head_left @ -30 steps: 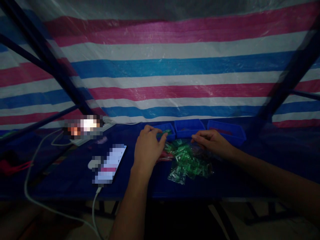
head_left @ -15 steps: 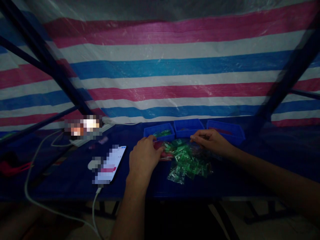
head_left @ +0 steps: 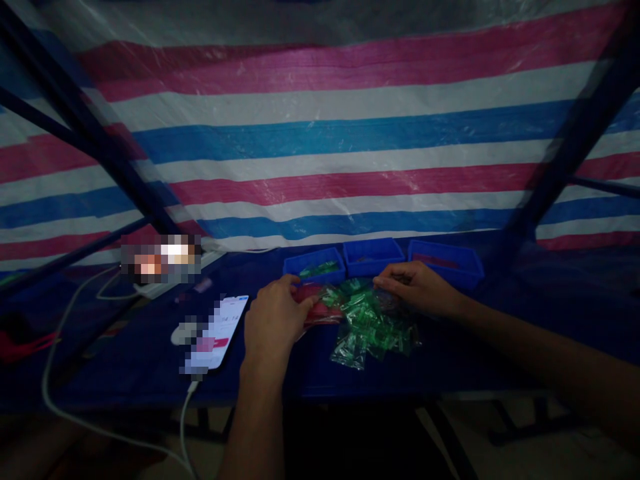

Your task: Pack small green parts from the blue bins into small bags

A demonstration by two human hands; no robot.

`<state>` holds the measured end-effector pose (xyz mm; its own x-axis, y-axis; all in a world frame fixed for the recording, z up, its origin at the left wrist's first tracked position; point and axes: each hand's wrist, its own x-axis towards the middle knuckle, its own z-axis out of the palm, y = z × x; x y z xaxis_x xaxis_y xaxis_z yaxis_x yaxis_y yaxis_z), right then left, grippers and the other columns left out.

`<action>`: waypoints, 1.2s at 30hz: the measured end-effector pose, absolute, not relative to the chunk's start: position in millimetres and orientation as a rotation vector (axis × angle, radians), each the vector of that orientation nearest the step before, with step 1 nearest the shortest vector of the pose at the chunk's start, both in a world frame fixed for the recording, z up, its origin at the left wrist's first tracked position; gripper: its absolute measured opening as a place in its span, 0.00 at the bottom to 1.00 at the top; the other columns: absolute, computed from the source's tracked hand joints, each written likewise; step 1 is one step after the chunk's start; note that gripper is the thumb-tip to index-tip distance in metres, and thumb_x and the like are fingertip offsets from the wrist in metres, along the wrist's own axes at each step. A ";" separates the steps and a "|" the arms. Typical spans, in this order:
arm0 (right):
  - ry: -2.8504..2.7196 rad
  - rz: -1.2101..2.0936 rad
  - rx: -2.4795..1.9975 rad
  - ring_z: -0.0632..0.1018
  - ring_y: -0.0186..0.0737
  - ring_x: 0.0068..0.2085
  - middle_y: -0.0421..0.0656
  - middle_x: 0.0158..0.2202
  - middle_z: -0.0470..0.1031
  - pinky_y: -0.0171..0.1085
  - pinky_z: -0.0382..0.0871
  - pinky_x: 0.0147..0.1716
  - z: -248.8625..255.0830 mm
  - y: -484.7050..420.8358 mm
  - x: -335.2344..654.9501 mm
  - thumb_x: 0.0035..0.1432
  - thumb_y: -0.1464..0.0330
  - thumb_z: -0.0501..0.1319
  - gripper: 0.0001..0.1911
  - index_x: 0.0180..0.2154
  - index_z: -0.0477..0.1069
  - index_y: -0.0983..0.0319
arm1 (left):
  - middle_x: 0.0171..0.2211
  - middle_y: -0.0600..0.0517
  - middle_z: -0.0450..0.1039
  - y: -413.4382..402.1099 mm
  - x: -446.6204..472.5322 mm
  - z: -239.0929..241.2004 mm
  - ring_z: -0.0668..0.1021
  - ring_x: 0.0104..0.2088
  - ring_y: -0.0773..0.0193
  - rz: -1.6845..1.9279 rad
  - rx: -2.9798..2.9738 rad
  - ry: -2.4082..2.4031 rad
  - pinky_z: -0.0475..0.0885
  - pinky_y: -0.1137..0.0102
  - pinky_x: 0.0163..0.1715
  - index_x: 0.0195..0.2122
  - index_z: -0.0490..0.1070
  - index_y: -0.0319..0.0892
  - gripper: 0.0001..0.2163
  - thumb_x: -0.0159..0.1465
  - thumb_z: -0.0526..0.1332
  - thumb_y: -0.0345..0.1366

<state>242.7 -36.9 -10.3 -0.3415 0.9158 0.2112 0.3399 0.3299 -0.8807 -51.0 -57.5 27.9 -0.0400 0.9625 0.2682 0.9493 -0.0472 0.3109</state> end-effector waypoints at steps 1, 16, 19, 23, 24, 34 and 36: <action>-1.858 0.972 -1.112 0.69 0.34 0.23 0.38 0.23 0.70 0.34 0.58 0.22 -10.2 -37.4 242.4 0.64 0.49 0.62 0.21 0.33 0.78 0.59 | 0.43 0.47 0.82 -56.9 -51.9 27.3 0.83 0.43 0.45 0.682 2.139 2.110 0.76 0.55 0.41 0.50 0.76 0.49 0.17 0.60 0.70 0.43; -1.974 0.809 -1.126 0.71 0.35 0.25 0.38 0.24 0.72 0.34 0.60 0.24 -7.6 -39.1 242.9 0.65 0.49 0.61 0.21 0.35 0.80 0.59 | 0.40 0.49 0.82 -60.5 -41.1 52.6 0.83 0.42 0.51 0.959 2.294 2.014 0.75 0.58 0.45 0.41 0.73 0.45 0.04 0.65 0.62 0.31; -1.994 0.790 -1.121 0.72 0.35 0.25 0.39 0.25 0.75 0.34 0.61 0.24 -8.2 -38.8 243.2 0.65 0.50 0.61 0.21 0.35 0.80 0.59 | 0.42 0.47 0.80 -58.6 -40.1 53.7 0.82 0.43 0.52 1.081 2.320 2.002 0.74 0.59 0.43 0.42 0.71 0.44 0.05 0.66 0.61 0.30; -1.998 0.790 -1.104 0.72 0.35 0.25 0.38 0.25 0.75 0.34 0.61 0.24 -10.4 -37.7 243.9 0.66 0.50 0.60 0.21 0.35 0.80 0.59 | 0.44 0.47 0.78 -57.5 -37.1 60.6 0.81 0.42 0.54 1.247 2.374 1.915 0.75 0.61 0.42 0.44 0.70 0.43 0.06 0.67 0.59 0.29; -1.994 0.785 -1.103 0.72 0.35 0.25 0.38 0.24 0.74 0.34 0.61 0.24 -11.0 -37.6 244.0 0.66 0.50 0.60 0.21 0.35 0.79 0.59 | 0.44 0.47 0.78 -57.8 -35.4 64.4 0.81 0.42 0.55 1.291 2.390 1.886 0.75 0.61 0.42 0.44 0.70 0.43 0.06 0.67 0.59 0.29; -1.670 0.798 -0.892 0.80 0.47 0.50 0.47 0.53 0.78 0.42 0.77 0.44 -7.9 -31.1 243.8 0.60 0.56 0.69 0.27 0.59 0.70 0.54 | 0.44 0.50 0.79 -47.1 10.2 97.3 0.83 0.40 0.64 1.644 2.274 1.145 0.79 0.69 0.42 0.50 0.72 0.44 0.10 0.68 0.62 0.31; -1.598 0.897 -0.779 0.77 0.49 0.58 0.46 0.59 0.75 0.45 0.75 0.53 -6.1 -28.6 246.2 0.56 0.58 0.73 0.34 0.62 0.67 0.52 | 0.45 0.50 0.80 -34.1 24.8 87.3 0.83 0.38 0.65 1.542 2.149 0.945 0.79 0.70 0.39 0.53 0.71 0.45 0.12 0.69 0.63 0.32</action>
<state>246.2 -28.6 -6.1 -0.1924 0.8534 0.4845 0.0304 0.4987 -0.8662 24.8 -34.1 87.3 0.1936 0.6803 0.7069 0.3214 -0.7248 0.6094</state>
